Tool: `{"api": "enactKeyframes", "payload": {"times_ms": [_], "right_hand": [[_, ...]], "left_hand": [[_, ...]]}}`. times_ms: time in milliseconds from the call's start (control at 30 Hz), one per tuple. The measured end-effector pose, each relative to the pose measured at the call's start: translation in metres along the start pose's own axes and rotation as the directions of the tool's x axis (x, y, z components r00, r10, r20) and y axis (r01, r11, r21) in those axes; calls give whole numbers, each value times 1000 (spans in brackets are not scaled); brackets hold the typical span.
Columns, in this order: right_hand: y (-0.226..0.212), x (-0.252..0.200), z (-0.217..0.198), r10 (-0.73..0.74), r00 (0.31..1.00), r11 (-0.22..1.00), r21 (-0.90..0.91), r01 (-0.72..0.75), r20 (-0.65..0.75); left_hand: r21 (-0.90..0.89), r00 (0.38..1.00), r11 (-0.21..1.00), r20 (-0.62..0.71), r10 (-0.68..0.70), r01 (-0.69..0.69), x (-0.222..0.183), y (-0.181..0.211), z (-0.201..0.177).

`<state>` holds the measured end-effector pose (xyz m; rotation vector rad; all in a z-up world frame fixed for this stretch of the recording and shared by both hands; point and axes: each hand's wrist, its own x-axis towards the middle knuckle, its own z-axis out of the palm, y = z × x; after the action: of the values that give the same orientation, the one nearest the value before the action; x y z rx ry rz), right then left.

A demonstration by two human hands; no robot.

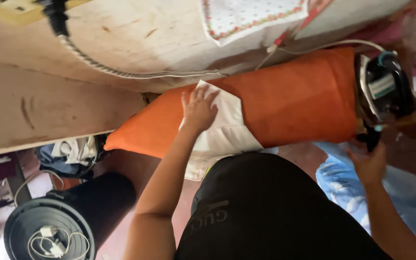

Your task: Ironing a white garment on an ironing board using a steam iron and a spray bottle.

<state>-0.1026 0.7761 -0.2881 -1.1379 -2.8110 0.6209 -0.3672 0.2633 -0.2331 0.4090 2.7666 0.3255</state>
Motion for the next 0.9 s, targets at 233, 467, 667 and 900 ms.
{"api": "enactKeyframes", "payload": {"times_ms": [233, 467, 667, 900], "right_hand": [[95, 47, 68, -110, 981, 946, 286, 153, -161], [-60, 19, -46, -462, 828, 863, 56, 502, -317], [-255, 3, -39, -509, 747, 705, 705, 78, 427], [-354, -29, 54, -465, 582, 883, 304, 357, 667]], "left_hand": [[-75, 976, 996, 218, -26, 43, 3, -1, -28], [-89, 938, 992, 343, -52, 87, 8, 5, -46], [-35, 915, 995, 398, -72, 93, 4, 14, -57], [-41, 913, 994, 399, -81, 106, 22, 5, -38]]}}
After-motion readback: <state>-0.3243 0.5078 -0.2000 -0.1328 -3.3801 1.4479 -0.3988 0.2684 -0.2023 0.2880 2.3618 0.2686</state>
